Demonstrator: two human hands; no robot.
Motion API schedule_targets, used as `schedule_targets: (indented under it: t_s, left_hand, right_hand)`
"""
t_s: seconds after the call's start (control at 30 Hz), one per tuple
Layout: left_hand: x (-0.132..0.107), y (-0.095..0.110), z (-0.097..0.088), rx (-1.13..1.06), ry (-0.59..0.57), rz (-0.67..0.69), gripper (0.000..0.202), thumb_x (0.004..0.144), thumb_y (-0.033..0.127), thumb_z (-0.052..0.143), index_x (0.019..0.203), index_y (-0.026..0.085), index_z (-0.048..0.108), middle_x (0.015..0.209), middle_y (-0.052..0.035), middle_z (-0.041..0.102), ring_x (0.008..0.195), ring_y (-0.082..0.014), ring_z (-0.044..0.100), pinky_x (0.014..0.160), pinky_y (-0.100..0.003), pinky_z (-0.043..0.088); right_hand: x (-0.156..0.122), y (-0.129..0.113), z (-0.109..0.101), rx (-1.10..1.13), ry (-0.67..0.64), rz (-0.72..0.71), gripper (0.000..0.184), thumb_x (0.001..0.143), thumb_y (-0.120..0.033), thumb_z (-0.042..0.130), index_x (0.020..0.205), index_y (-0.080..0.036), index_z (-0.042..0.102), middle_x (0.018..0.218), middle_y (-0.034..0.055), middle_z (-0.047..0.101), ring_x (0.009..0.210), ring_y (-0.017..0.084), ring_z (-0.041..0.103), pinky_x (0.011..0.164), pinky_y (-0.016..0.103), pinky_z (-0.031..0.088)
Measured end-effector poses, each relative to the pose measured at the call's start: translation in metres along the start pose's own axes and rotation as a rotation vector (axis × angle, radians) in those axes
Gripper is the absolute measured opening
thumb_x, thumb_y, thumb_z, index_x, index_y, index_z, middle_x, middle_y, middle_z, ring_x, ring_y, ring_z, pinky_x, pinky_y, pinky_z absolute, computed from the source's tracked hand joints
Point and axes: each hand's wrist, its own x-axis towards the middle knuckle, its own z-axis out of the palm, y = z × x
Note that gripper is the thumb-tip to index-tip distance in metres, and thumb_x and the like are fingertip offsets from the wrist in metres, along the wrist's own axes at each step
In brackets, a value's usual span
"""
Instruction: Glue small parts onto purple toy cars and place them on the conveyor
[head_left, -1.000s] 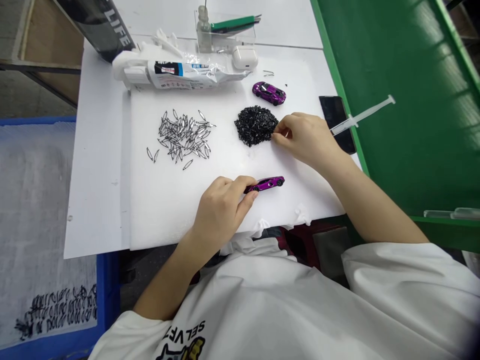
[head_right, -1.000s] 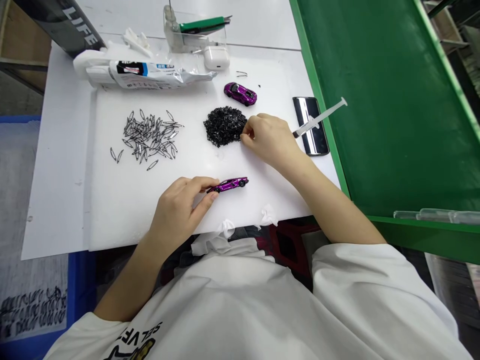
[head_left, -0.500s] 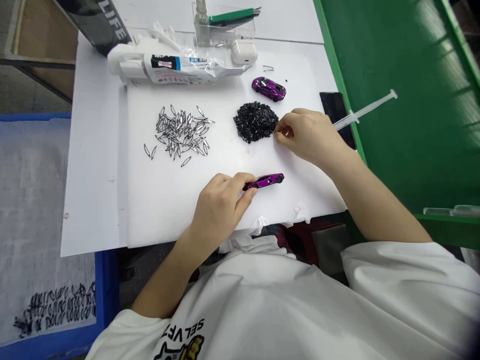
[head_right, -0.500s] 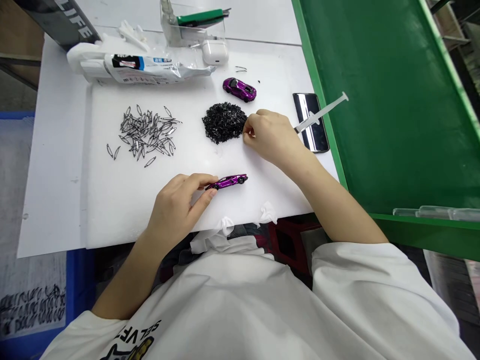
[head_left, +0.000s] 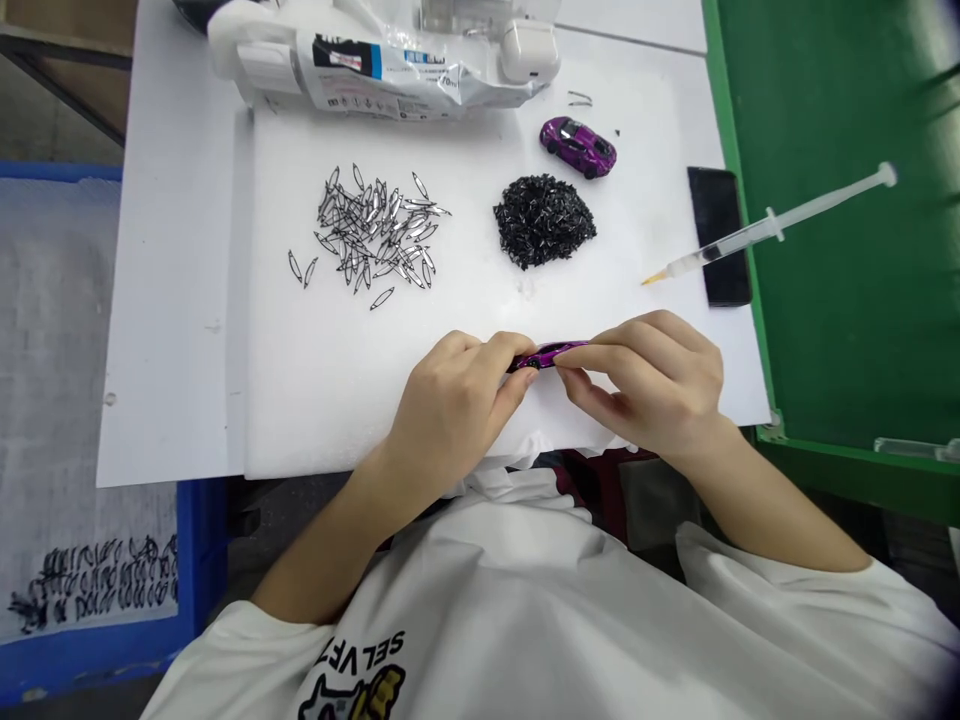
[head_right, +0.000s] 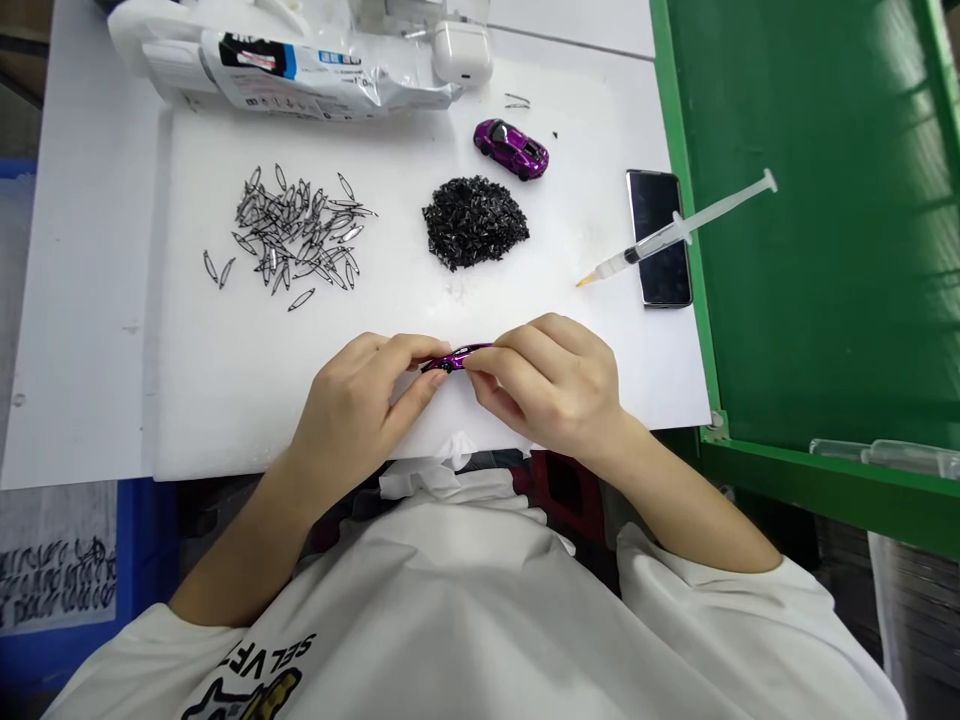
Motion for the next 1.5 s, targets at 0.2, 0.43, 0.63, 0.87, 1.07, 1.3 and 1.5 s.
schedule_targets:
  t_s: [0.2,0.43,0.63,0.87,1.07,1.3,1.5]
  left_hand:
    - [0.001,0.001,0.0,0.004,0.0,-0.003,0.014,0.088,0.023,0.053,0.098,0.016,0.061,0.081,-0.0015,0.067,0.077,-0.0156,0.058,0.069,-0.025,0.047]
    - [0.0,0.001,0.0,0.014,0.003,0.008,0.015,0.089,0.022,0.052,0.098,0.016,0.062,0.081,-0.0003,0.067,0.076,-0.0147,0.057,0.069,-0.024,0.047]
    - [0.0,0.0,0.001,0.018,0.017,0.009,0.015,0.089,0.022,0.052,0.098,0.016,0.062,0.079,-0.0007,0.067,0.075,-0.0147,0.057,0.066,-0.024,0.046]
    - [0.0,0.0,0.001,0.019,0.004,0.005,0.016,0.089,0.023,0.051,0.099,0.016,0.062,0.08,-0.0012,0.067,0.076,-0.0147,0.057,0.067,-0.024,0.046]
    - [-0.001,0.0,0.001,0.028,0.0,0.006,0.016,0.09,0.023,0.05,0.098,0.016,0.062,0.08,-0.0011,0.067,0.076,-0.0147,0.057,0.067,-0.024,0.045]
    - [-0.001,0.0,0.001,0.026,-0.004,0.0,0.015,0.09,0.023,0.051,0.1,0.017,0.061,0.08,-0.001,0.067,0.077,-0.0149,0.057,0.069,-0.024,0.046]
    - [-0.001,0.0,0.001,-0.003,-0.009,0.005,0.014,0.089,0.022,0.051,0.099,0.016,0.061,0.082,-0.0018,0.067,0.078,-0.0155,0.057,0.069,-0.025,0.047]
  right_hand:
    - [0.0,0.001,-0.003,-0.01,-0.029,-0.027,0.013,0.078,-0.013,0.063,0.087,-0.022,0.06,0.066,-0.0004,0.062,0.057,0.013,0.051,0.053,0.027,0.045]
    - [-0.003,0.0,0.001,-0.008,0.001,-0.057,0.017,0.077,-0.014,0.065,0.092,-0.021,0.06,0.068,-0.0002,0.061,0.058,0.012,0.051,0.054,0.025,0.046]
    - [-0.004,0.0,0.003,-0.009,0.032,-0.073,0.021,0.073,-0.012,0.07,0.091,-0.017,0.06,0.067,0.0011,0.06,0.059,0.012,0.047,0.053,0.024,0.044]
    - [-0.004,-0.002,0.003,-0.004,0.009,-0.047,0.024,0.074,-0.009,0.067,0.093,-0.021,0.058,0.069,0.0012,0.058,0.06,0.012,0.046,0.052,0.024,0.042]
    - [-0.001,0.004,0.003,0.045,-0.038,-0.067,0.019,0.077,-0.011,0.063,0.09,-0.023,0.058,0.069,0.0013,0.055,0.059,0.011,0.045,0.05,0.024,0.039]
    - [0.002,0.011,0.003,0.092,-0.027,-0.11,0.014,0.079,-0.013,0.062,0.088,-0.023,0.059,0.068,0.0008,0.057,0.056,0.011,0.046,0.049,0.023,0.039]
    - [0.006,0.017,-0.008,0.21,0.05,0.009,0.016,0.079,-0.01,0.061,0.09,-0.021,0.058,0.065,0.0006,0.057,0.056,0.012,0.051,0.05,0.026,0.041]
